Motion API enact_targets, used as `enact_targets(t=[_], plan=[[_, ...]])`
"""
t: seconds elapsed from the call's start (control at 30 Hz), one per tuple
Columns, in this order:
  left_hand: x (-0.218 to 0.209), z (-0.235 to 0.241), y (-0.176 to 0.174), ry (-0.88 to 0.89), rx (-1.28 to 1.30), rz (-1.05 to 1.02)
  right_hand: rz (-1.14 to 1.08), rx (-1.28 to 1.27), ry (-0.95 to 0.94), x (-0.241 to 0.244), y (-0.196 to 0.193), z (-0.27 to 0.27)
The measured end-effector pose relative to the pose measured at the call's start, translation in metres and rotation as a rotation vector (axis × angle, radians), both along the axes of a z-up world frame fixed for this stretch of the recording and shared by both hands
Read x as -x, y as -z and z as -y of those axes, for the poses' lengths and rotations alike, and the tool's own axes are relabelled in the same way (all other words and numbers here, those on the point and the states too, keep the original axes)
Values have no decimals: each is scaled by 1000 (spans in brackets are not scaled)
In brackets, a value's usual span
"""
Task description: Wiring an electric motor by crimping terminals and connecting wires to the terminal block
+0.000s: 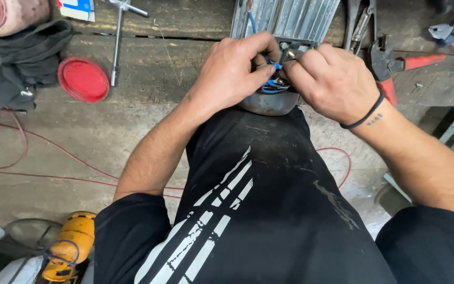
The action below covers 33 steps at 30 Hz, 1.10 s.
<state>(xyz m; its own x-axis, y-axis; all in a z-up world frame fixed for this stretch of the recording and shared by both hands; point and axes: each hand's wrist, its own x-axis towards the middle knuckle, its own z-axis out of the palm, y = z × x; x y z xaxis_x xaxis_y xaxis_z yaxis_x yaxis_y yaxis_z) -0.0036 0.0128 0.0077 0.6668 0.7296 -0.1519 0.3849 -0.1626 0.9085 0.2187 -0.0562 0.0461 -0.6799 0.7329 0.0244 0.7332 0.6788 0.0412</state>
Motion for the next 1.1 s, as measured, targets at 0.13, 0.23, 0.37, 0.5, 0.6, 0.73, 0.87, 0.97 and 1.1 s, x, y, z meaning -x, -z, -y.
enact_targets(t=[0.13, 0.23, 0.37, 0.5, 0.6, 0.73, 0.87, 0.97, 1.1], plan=[[0, -2, -3, 10, 31, -13, 96, -8, 22, 0, 12, 2], [0, 0, -4, 18, 24, -20, 100, -8, 24, 2, 7, 2], [3, 3, -4, 6, 34, 44, -62, 48, 69, 4, -9, -1], [3, 5, 2, 1, 13, 51, 5, 23, 64, 4, -1, 2], [5, 7, 2, 8, 13, 80, 148, -8, 97, 6, 4, 5], [5, 11, -5, 16, 9, 26, 243, -101, 84, 11, 5, 9], [11, 22, -3, 28, -101, -38, 122, -47, 141, 11, 2, 10], [27, 42, 6, -23, -200, -28, -201, -61, 261, 9, -17, 26], [32, 64, 47, -123, -289, 64, -471, -50, 308, 15, 23, 69]])
